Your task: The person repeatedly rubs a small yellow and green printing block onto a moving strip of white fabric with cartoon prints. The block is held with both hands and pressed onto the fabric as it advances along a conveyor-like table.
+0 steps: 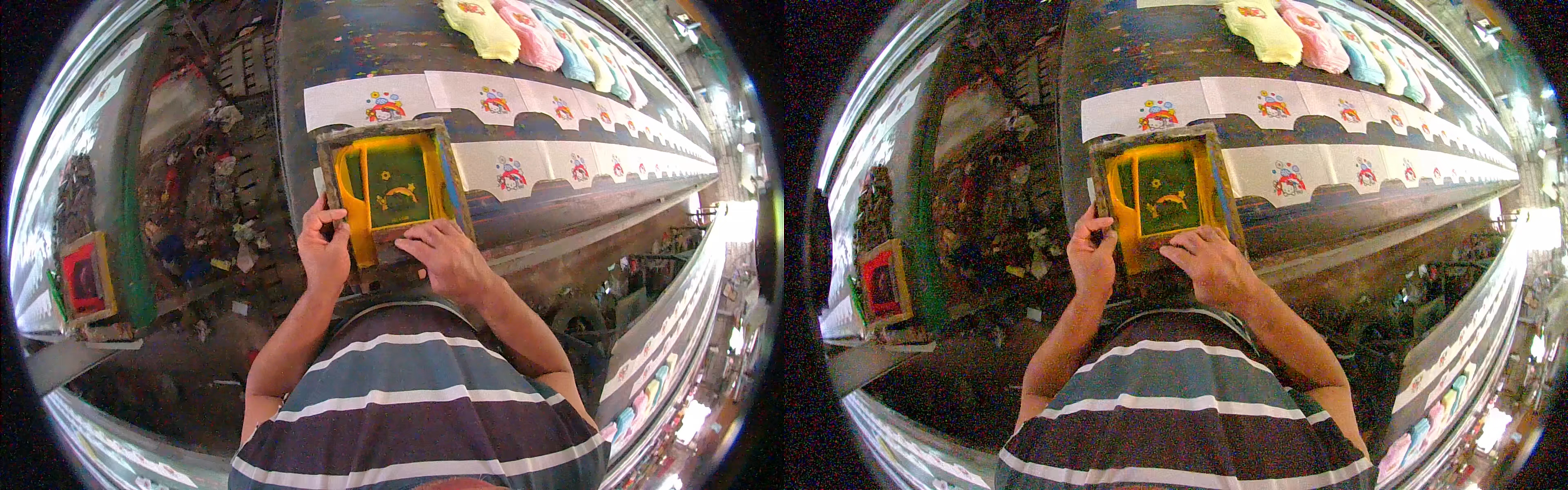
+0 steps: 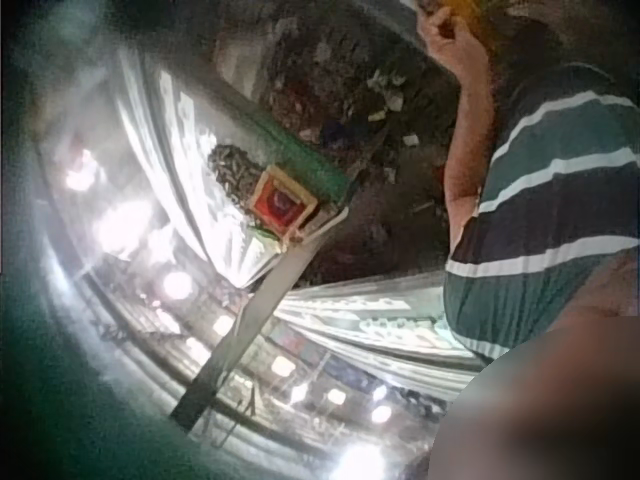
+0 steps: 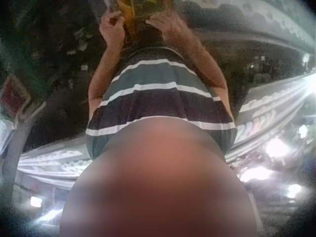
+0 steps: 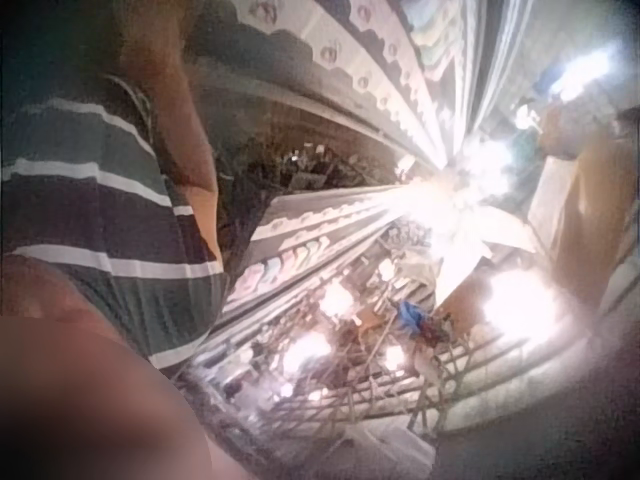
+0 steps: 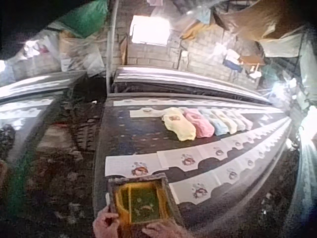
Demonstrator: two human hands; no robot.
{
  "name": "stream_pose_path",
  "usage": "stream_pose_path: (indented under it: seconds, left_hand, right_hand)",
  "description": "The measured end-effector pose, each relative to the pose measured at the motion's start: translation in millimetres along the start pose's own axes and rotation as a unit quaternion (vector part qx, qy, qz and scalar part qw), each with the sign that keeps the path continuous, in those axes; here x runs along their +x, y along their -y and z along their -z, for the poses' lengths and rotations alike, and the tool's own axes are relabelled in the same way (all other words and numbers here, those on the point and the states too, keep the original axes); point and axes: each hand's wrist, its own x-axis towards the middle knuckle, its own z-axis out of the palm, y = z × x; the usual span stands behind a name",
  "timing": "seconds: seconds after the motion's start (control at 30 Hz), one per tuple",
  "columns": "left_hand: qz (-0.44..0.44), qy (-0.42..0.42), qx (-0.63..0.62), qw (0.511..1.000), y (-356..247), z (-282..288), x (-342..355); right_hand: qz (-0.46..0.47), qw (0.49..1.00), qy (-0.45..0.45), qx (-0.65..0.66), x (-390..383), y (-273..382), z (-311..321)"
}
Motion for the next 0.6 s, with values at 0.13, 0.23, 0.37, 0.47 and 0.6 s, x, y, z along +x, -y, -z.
stream_pose_path:
  seconds: [0.13, 0.23, 0.37, 0.47, 0.6]
  left_hand:
    - [-0.049, -0.004, 0.098, 0.994, -7, -3, -2]
    - [-0.093, 0.008, 0.236, 0.967, -14, -3, -8]
    - [-0.059, 0.014, 0.236, 0.970, -20, -5, -4]
    - [-0.057, -0.017, 0.218, 0.974, -29, -13, -4]
    - [-0.120, -0.018, 0.195, 0.973, -43, -48, -17]
  right_hand:
    - [-0.001, 1.000, -0.006, 0.023, -14, 7, 1]
    - [0.008, 0.997, -0.059, 0.055, -29, 5, 7]
    - [-0.085, 0.971, -0.221, 0.018, -50, -10, 7]
    - [-0.185, 0.945, -0.251, 0.104, -71, -27, 3]
    - [-0.200, 0.923, -0.245, 0.221, -101, -58, 7]
